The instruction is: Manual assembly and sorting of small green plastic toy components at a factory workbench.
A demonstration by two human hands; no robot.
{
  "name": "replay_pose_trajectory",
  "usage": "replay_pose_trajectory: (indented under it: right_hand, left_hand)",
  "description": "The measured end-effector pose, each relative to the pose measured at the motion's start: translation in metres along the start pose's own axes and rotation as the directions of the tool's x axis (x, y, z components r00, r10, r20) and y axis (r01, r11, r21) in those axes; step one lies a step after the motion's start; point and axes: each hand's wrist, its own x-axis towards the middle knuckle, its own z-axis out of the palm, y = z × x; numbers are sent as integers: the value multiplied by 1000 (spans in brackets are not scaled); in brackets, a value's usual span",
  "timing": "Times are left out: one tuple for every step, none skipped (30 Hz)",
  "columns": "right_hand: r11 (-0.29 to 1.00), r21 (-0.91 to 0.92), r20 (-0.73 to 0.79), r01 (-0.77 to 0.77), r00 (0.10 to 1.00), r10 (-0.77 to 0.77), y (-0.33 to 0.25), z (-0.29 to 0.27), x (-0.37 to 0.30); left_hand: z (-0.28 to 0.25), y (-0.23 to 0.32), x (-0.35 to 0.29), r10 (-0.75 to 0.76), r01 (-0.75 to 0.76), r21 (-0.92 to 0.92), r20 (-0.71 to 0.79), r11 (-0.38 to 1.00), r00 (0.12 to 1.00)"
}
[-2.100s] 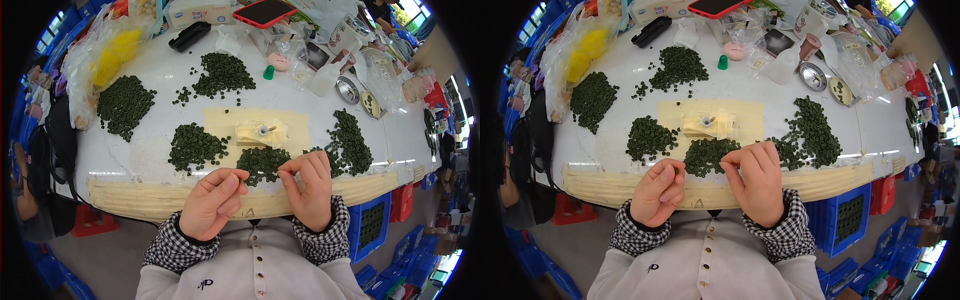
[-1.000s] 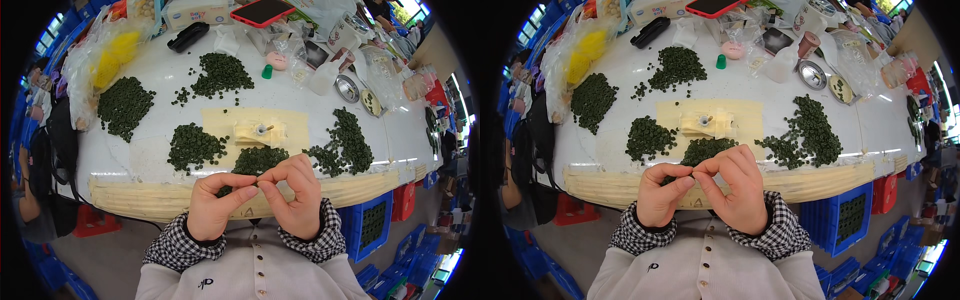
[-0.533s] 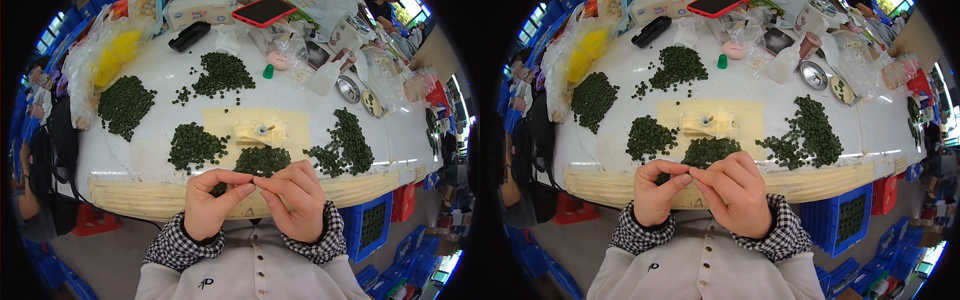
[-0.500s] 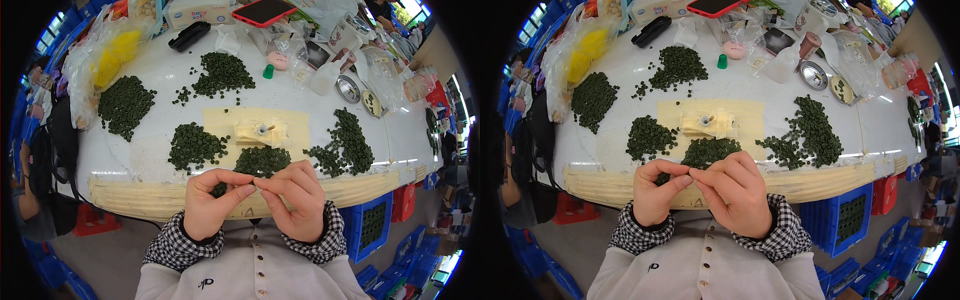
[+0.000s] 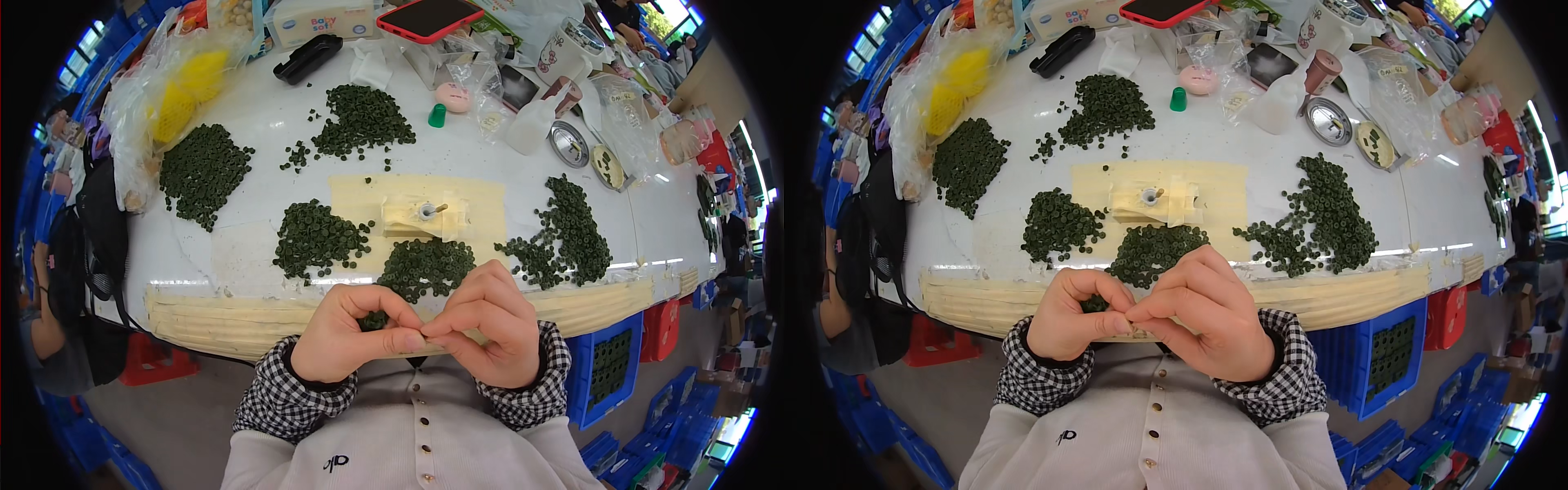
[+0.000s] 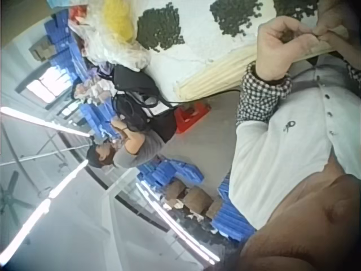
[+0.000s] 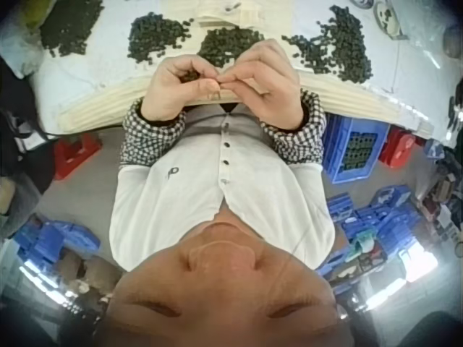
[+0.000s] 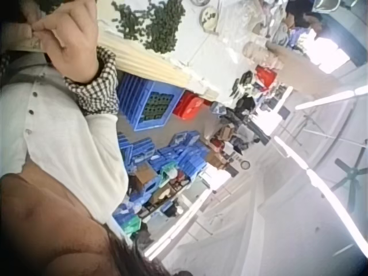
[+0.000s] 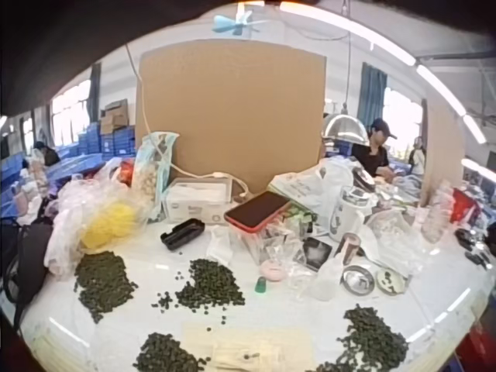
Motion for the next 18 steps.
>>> replay_pose_trajectory:
  right_hand:
    - [999,-43,-19,15,1000,-16,0,1,0]
    - [999,-51,-27,12,1000,-13,1,2,0]
    - [998,-62,-36,7,999,-9,3,3,-1]
    - [997,-73,-46,2,999,-5,4,4,-2]
    - [997,-76,-47,2,999,-6,4,3,-2]
    - [997,-76,-47,2,999,-6,4,3,-2]
    - [997,-77,-48,3,999,-7,4,3,-2]
    - [997,-78,-48,5,999,-9,4,3,-2]
    - [997,-80,-50,7,999,-11,4,3,-2]
    - [997,-83,-51,9,999,-13,4,3,-2]
    - [996,-84,-52,6,999,-11,4,4,-3]
    - [996,-84,-53,5,999,-9,6,4,-4]
    - [996,-85,-54,3,998,-8,6,5,-4]
    - [997,-73,-57,1,998,-5,6,5,-4]
    - [998,-61,-59,-1,998,-2,6,5,-3]
    - [999,-50,-61,-3,998,0,6,6,-2]
    - [1000,-5,-65,-28,998,28,7,7,-3]
    - [998,39,-68,-53,996,55,8,8,-4]
  left_hand:
    - [1,1,-1,-4,4,12,-22,1000,1000]
    - [2,3,-2,-7,8,24,-44,1000,999]
    - [3,5,-2,-11,13,34,-63,999,998]
    - [3,5,-2,-15,17,31,-56,999,998]
    - [2,5,-2,-19,21,28,-49,999,999]
    - [2,6,-2,-24,25,26,-45,999,999]
    - [2,5,-2,-6,8,47,-44,999,999]
    - [2,5,-2,12,-9,67,-43,998,999]
    - [2,5,-2,31,-27,87,-41,996,999]
    - [3,5,-2,29,-24,100,-48,995,998]
    - [4,6,-2,28,-22,112,-55,993,998]
    - [5,7,-2,27,-19,125,-64,992,998]
    - [6,8,-2,39,-28,130,-80,991,996]
    - [8,9,-1,51,-38,135,-95,990,994]
    - [8,9,-1,62,-47,139,-110,989,992]
    - [8,7,-1,74,-57,150,-112,987,991]
    - [7,6,-1,86,-67,161,-115,985,990]
    - [7,5,-1,97,-76,171,-116,982,988]
